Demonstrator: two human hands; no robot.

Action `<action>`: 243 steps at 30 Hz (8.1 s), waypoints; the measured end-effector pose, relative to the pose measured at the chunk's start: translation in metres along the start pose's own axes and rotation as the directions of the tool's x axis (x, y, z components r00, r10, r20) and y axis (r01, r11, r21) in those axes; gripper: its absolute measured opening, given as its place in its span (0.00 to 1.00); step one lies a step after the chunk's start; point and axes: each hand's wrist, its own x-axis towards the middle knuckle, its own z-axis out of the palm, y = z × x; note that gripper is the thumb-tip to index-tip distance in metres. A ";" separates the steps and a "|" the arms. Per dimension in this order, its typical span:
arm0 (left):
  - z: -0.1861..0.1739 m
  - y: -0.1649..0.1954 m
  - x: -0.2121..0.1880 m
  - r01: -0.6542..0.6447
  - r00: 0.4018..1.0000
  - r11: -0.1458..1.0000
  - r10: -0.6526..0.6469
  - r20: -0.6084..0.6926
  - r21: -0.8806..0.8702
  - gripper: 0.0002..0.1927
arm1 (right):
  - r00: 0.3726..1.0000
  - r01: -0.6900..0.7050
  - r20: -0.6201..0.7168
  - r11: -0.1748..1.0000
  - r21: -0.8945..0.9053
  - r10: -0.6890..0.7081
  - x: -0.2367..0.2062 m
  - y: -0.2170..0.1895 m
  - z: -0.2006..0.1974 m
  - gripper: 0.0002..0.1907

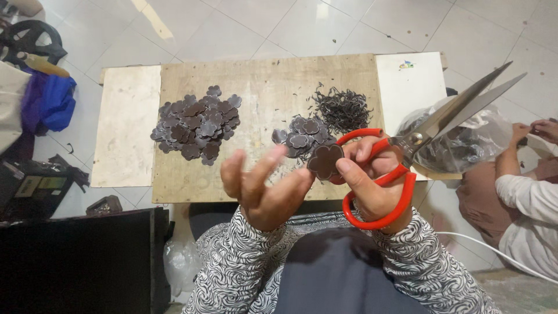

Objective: The person sits at a low table and trims the edges of dark flower-shaped fabric pieces with red-handled scissors, one piece at a time. They place trimmed pieces on a growing pile on the board and drop cut scraps onto a scrap pile, occasionally gathering pieces by hand.

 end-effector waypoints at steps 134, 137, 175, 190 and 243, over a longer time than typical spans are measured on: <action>-0.007 0.011 0.014 0.844 0.243 -0.352 -0.425 0.872 -0.406 0.05 | 0.842 -0.173 0.459 0.947 -0.270 0.284 -0.025 0.025 0.001 0.45; -0.006 0.012 0.014 0.799 0.259 -0.405 -0.438 0.861 -0.445 0.05 | 0.835 -0.184 0.465 0.945 -0.270 0.295 -0.024 0.024 0.001 0.45; 0.006 0.000 0.001 0.787 0.379 -0.218 -0.568 0.731 -0.577 0.03 | 0.880 -0.313 0.328 0.939 -0.141 0.343 -0.032 0.042 -0.003 0.28; 0.008 -0.009 -0.007 0.838 0.337 -0.192 -0.553 0.762 -0.510 0.06 | 0.854 -0.252 0.386 0.927 -0.279 0.349 -0.025 0.044 -0.008 0.37; 0.001 -0.015 -0.003 0.889 0.262 -0.177 -0.559 0.787 -0.422 0.07 | 0.835 -0.236 0.419 0.920 -0.312 0.357 -0.026 0.051 -0.009 0.40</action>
